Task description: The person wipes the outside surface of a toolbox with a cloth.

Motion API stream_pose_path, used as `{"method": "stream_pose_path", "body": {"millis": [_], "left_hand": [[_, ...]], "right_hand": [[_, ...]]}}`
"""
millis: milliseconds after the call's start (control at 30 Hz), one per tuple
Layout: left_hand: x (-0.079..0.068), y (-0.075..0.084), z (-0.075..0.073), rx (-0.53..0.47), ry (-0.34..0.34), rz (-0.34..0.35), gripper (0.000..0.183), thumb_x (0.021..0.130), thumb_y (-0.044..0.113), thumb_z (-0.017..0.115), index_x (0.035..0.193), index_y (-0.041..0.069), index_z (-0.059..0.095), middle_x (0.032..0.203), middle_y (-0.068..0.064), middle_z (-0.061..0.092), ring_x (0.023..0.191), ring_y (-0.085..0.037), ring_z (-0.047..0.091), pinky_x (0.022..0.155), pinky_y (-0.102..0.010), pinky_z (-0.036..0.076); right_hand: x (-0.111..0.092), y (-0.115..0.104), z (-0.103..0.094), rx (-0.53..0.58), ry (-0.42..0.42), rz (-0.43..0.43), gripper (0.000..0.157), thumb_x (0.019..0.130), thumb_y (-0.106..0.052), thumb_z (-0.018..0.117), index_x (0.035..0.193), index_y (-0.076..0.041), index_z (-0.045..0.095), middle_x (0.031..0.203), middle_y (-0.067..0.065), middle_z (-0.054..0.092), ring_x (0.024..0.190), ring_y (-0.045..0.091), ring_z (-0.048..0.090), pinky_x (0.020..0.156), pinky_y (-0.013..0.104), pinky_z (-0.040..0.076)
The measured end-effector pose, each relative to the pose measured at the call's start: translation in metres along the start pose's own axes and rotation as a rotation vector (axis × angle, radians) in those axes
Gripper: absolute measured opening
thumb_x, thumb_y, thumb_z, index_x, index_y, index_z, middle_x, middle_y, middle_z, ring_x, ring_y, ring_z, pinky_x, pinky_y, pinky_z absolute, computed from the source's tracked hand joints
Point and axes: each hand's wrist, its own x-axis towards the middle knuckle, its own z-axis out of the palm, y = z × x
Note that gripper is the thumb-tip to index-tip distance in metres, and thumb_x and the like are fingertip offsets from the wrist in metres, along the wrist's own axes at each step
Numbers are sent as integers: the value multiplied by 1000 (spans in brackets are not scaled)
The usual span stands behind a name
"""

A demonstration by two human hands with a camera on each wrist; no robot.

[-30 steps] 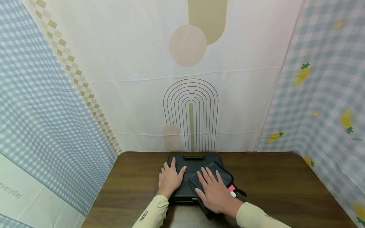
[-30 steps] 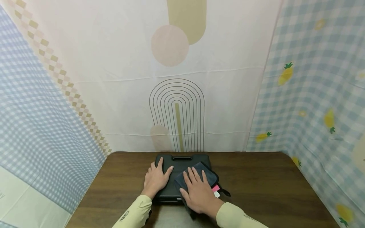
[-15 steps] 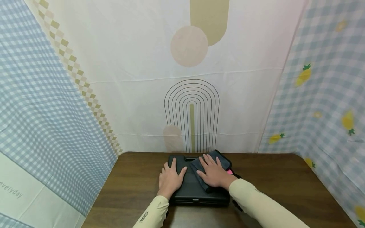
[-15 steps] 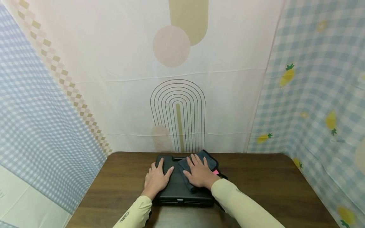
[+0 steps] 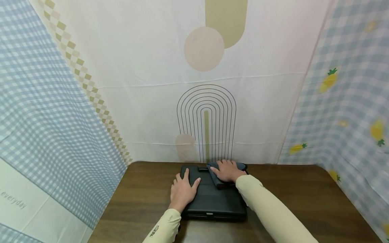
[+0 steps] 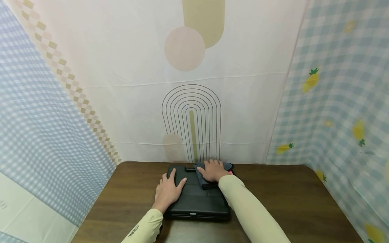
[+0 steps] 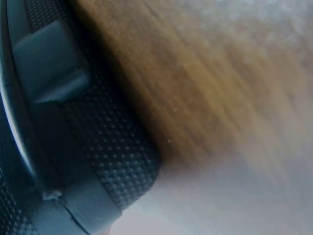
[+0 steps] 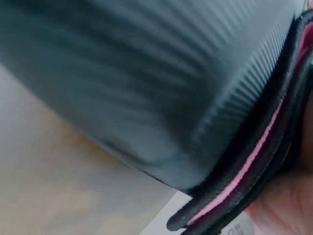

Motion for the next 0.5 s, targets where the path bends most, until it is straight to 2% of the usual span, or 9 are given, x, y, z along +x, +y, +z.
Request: {"method": "stream_pose_path", "body": {"millis": [133, 500], "left_hand": [[1, -1, 0, -5, 5, 0, 81, 103, 67, 57, 165, 18, 43, 158, -34, 44, 138, -53, 55, 111, -67, 47], [0, -1, 0, -33, 0, -13, 80, 103, 67, 56, 166, 19, 42, 159, -33, 44, 138, -54, 54, 112, -67, 46]], "right_hand": [[4, -2, -6, 15, -52, 38, 69, 115, -51, 36, 163, -1, 41, 169, 28, 39, 159, 49, 33, 130, 69, 23], [4, -2, -6, 35, -55, 50, 68, 116, -51, 37, 163, -2, 41, 168, 28, 39, 158, 50, 33, 130, 70, 22]]}}
